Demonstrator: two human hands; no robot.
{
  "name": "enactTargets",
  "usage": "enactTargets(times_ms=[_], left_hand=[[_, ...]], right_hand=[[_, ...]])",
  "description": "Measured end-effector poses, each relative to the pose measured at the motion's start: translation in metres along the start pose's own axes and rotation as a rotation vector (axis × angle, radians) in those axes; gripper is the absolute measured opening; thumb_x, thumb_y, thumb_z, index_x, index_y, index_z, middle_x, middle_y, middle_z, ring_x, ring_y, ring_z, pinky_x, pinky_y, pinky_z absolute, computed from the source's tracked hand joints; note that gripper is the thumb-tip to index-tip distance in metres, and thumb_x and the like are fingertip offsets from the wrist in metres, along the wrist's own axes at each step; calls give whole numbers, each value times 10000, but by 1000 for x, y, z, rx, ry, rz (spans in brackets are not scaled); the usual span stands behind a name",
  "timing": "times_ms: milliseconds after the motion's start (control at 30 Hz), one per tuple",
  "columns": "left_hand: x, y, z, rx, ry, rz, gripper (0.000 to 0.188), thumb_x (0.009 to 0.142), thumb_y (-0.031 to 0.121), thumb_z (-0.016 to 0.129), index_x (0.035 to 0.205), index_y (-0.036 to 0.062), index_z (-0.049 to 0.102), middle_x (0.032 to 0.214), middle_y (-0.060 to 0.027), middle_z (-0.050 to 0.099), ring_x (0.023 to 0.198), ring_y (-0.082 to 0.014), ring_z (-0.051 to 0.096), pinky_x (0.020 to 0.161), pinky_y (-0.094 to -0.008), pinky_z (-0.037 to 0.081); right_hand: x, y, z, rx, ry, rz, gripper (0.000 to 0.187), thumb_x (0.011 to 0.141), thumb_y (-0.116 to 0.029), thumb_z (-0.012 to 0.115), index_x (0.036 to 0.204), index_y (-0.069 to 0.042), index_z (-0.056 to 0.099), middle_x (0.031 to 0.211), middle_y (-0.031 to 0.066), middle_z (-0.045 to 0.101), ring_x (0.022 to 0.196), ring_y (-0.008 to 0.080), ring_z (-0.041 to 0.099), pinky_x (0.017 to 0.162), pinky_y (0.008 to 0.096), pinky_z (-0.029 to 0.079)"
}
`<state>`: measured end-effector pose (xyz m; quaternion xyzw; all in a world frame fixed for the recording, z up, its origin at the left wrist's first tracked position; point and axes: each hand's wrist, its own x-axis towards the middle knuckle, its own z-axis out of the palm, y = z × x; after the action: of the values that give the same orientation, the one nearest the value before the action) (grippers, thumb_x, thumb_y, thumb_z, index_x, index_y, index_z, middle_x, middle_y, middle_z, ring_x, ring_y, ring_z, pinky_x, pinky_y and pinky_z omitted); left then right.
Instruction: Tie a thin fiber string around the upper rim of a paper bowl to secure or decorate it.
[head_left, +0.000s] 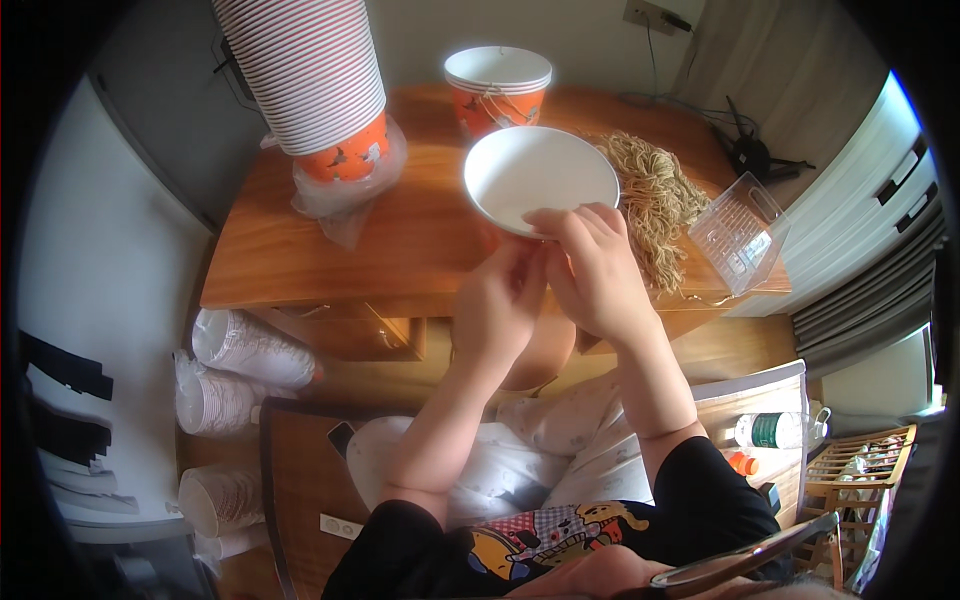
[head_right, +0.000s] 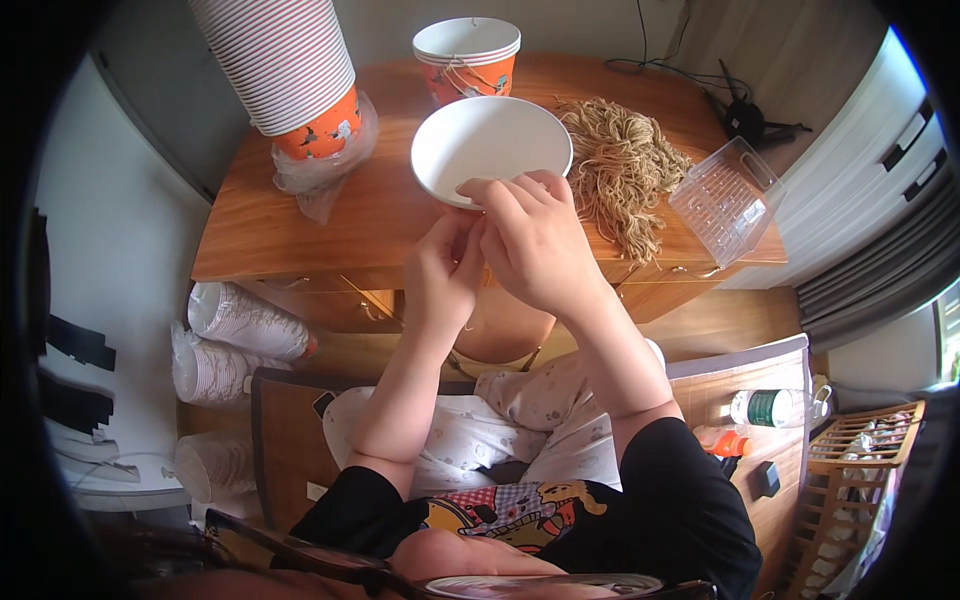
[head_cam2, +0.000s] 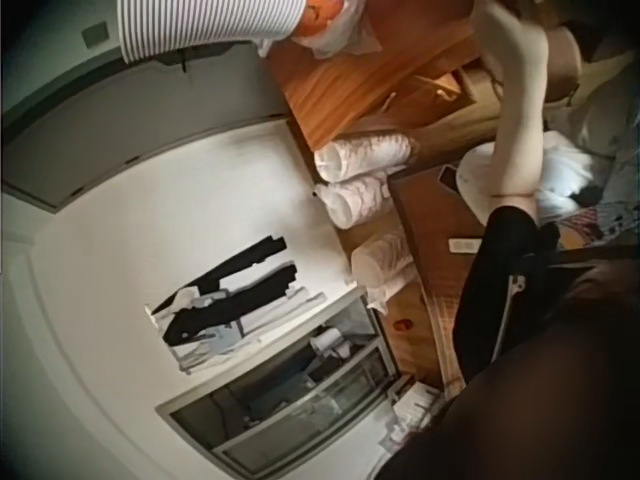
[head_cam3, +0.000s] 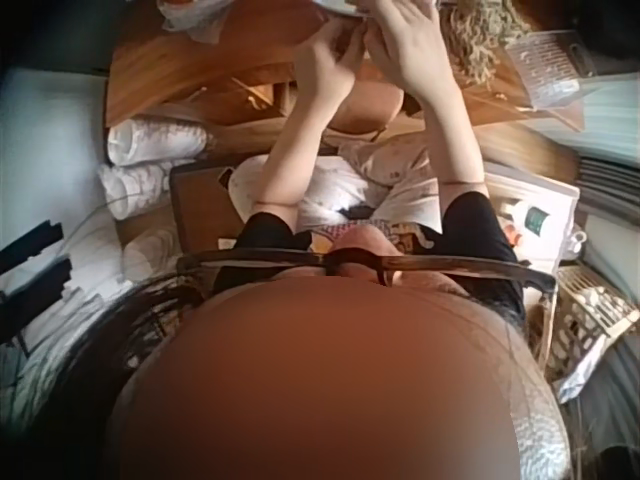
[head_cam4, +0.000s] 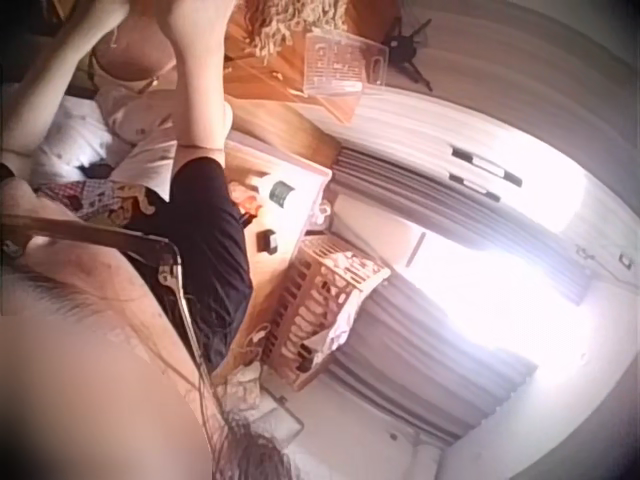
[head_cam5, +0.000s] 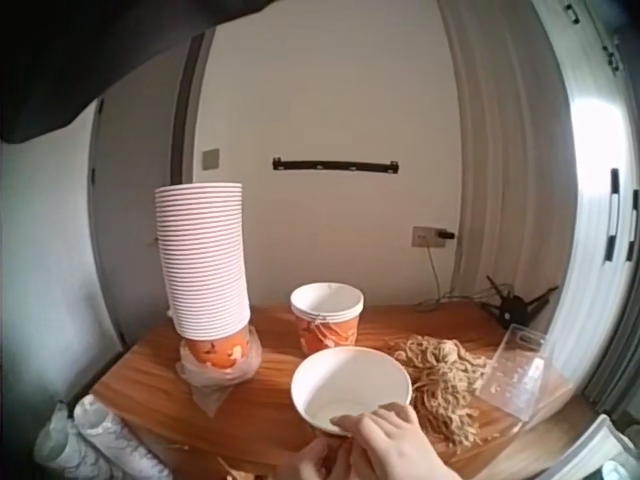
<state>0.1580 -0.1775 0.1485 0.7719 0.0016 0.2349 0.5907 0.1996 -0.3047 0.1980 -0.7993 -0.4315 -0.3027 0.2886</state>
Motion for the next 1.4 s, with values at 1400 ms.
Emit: enactTargets(times_ms=[1400], left_hand=[[-5, -8, -15, -518, -254, -18, 150, 966, 125, 578, 1036, 3, 628, 1034, -85, 680, 954, -115, 623, 869, -262, 488]], right_hand=[[-82, -17, 41, 1176, 239, 670, 175, 900, 7, 606, 1033, -13, 494, 993, 37, 551, 911, 114, 539, 817, 263, 453]])
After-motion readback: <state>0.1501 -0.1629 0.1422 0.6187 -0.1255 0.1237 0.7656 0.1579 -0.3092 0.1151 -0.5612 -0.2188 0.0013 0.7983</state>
